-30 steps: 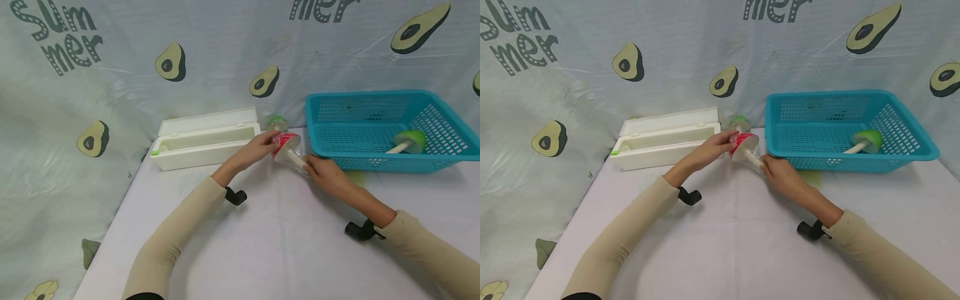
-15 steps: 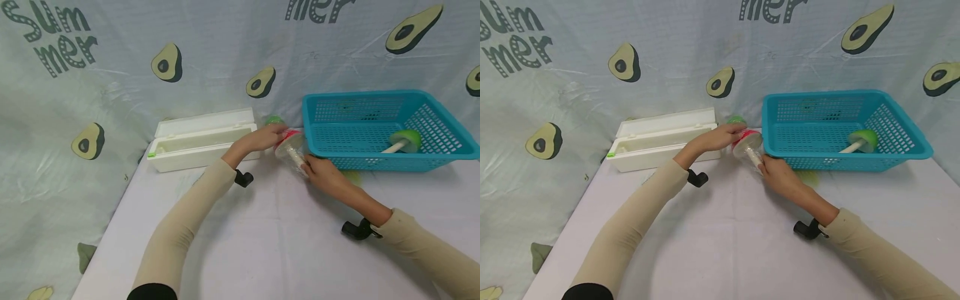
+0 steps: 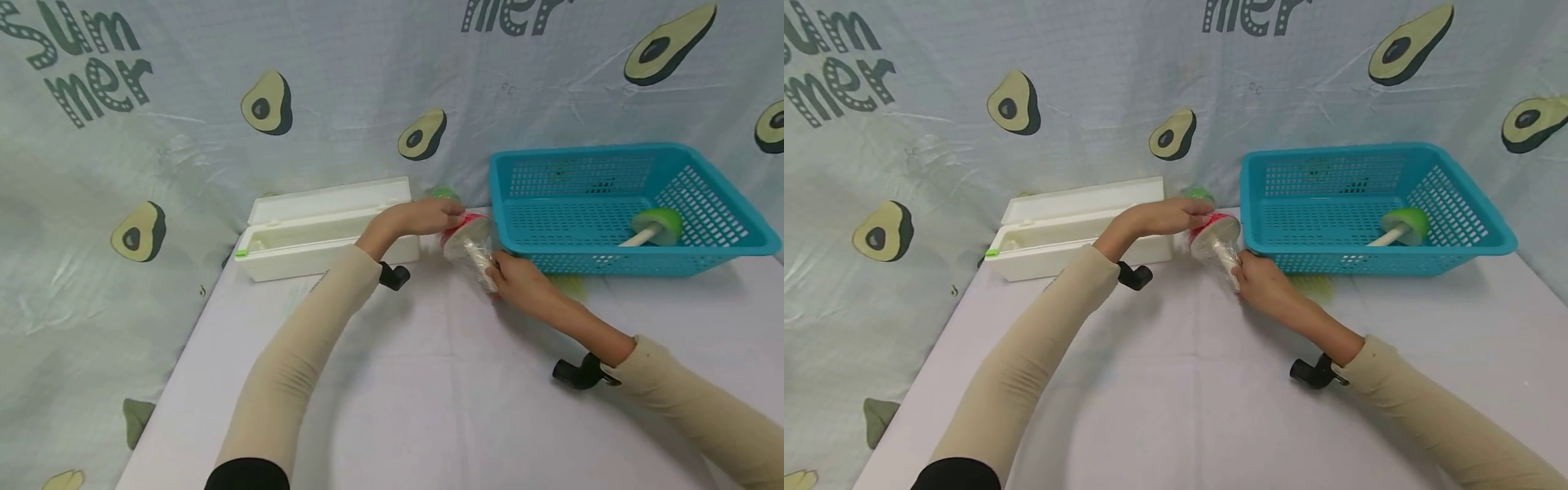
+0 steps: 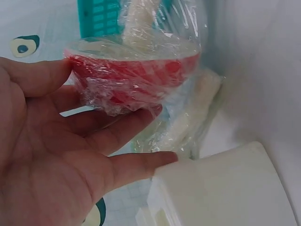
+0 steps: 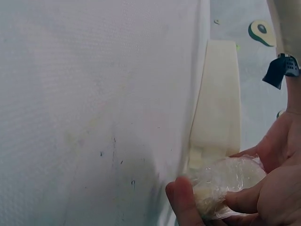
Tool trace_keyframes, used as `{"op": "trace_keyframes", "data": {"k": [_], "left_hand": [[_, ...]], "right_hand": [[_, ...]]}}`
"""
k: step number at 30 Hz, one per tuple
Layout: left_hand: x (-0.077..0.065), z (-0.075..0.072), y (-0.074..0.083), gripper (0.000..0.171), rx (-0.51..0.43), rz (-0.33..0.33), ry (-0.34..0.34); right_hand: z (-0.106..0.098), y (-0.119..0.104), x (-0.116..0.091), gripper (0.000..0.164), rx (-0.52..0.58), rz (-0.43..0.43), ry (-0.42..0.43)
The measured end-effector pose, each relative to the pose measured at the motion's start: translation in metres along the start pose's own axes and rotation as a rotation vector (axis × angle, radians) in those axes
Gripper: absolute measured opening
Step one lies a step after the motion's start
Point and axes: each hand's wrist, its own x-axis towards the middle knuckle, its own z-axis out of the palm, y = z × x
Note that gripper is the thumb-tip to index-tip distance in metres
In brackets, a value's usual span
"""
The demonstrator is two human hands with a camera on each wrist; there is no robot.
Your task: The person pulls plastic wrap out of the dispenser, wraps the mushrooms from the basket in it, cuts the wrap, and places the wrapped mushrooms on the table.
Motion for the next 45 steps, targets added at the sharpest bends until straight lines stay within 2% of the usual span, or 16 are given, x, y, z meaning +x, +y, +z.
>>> {"op": "trace_keyframes", "data": {"k": [1,3,8,10,12,15,18,21,23,26,29,33,36,39,45], "left_hand": [[0.000,0.000,0.001,0.041,-0.002,-0.006,0.000],[-0.002,0.001,0.003,0.041,-0.070,-0.045,-0.006],[-0.009,0.006,0.007,0.025,-0.392,-0.125,-0.049],[-0.014,0.006,0.008,0.018,-0.466,-0.114,-0.088],[-0.020,0.003,0.008,0.013,-0.441,-0.092,-0.123],[-0.025,-0.004,0.005,0.029,-0.389,-0.018,-0.158],[-0.024,-0.009,0.003,0.040,-0.260,0.077,-0.113],[-0.020,-0.009,0.001,0.031,-0.161,0.143,-0.041],[-0.017,-0.007,-0.001,0.028,-0.158,0.158,-0.019],[-0.014,-0.005,-0.003,0.031,-0.186,0.140,-0.005],[-0.009,-0.006,-0.002,0.045,-0.199,0.062,0.019],[-0.004,-0.009,0.000,0.052,-0.325,-0.032,0.040],[-0.003,-0.010,0.000,0.051,-0.458,-0.065,0.035],[-0.006,-0.010,-0.001,0.052,-0.510,-0.080,0.025],[-0.017,-0.010,-0.007,0.064,-0.419,-0.046,-0.007]], "right_hand": [[0.000,0.000,0.000,0.015,0.003,0.003,-0.003],[-0.001,0.000,-0.001,0.016,0.023,0.017,-0.017],[0.000,0.000,-0.002,0.024,0.029,0.060,-0.090],[0.000,0.000,-0.004,0.027,0.001,0.051,-0.114],[0.000,0.001,-0.005,0.026,-0.017,0.030,-0.121],[-0.002,0.001,-0.006,0.020,-0.030,-0.014,-0.102],[-0.005,0.001,-0.006,0.016,-0.033,-0.046,-0.073],[-0.006,0.001,-0.004,0.015,-0.040,-0.055,-0.064],[-0.005,0.001,-0.004,0.016,-0.038,-0.044,-0.073],[-0.004,0.000,-0.004,0.023,-0.040,-0.028,-0.055],[-0.005,-0.001,-0.004,0.036,-0.038,-0.018,-0.019],[-0.005,-0.002,-0.003,0.049,-0.067,-0.073,0.036],[-0.002,-0.003,-0.002,0.043,-0.107,-0.149,0.070],[0.000,-0.004,-0.003,0.035,-0.125,-0.185,0.092],[-0.004,-0.008,-0.005,0.036,-0.113,-0.097,0.050]]}}
